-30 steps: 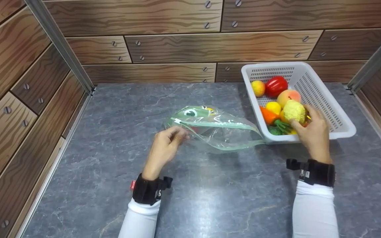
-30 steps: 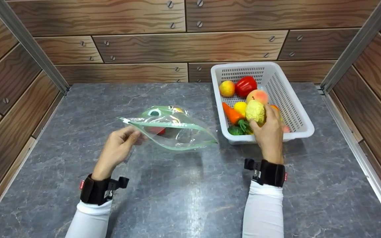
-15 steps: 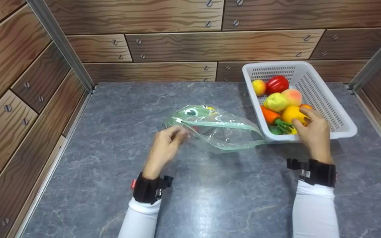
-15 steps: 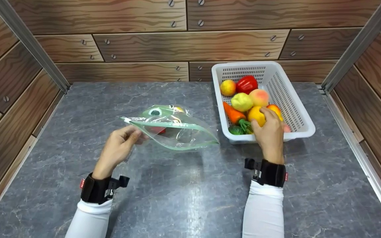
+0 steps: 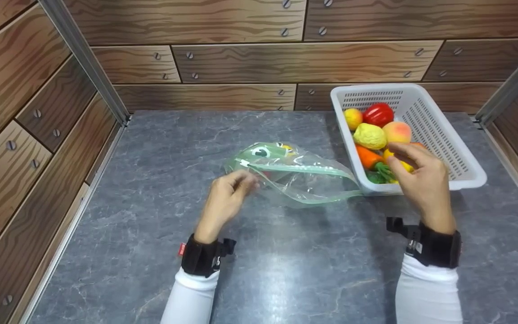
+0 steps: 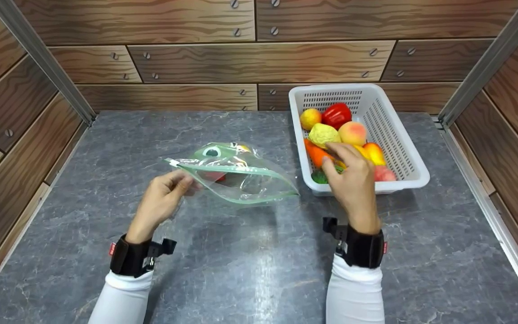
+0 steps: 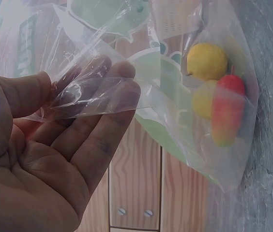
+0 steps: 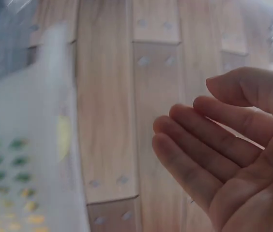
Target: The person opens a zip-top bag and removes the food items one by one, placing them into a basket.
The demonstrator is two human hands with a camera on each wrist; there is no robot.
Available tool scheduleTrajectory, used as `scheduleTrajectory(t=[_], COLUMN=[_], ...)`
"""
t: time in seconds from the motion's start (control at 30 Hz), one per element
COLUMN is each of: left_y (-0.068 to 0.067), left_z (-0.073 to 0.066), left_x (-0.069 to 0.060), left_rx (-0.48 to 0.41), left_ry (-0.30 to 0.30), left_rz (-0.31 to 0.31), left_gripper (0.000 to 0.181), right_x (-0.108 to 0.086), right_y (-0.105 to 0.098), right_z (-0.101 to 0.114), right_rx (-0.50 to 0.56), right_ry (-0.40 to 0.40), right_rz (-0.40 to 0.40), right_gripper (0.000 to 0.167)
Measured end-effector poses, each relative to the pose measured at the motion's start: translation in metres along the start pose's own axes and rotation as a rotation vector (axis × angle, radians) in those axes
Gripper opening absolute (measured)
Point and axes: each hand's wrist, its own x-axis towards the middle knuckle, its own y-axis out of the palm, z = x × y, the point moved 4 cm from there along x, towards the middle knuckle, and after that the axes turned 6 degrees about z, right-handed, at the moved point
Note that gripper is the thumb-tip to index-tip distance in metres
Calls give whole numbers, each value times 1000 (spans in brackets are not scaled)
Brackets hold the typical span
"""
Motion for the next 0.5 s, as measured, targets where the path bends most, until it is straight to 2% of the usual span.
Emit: scheduleTrajectory(t=[0.2, 0.33, 0.43, 0.5], left_y=[1, 1, 1, 1], left_z=[0, -1, -2, -2], left_x=[0, 1, 0, 0], left_rx=[3, 6, 21, 29], left_ry=[10, 6, 3, 3], left_rz=[-2, 0, -3, -5], left_gripper=[16, 16, 16, 16], right_x=[-5, -10, -14, -17], right_y=[4, 13, 23, 31], right_z=[43, 66, 79, 86], right_rx=[-23, 96, 200, 216], right_ry=[-203, -355, -440, -469], right_rz=[9, 42, 112, 169], right_gripper=[28, 30, 32, 32])
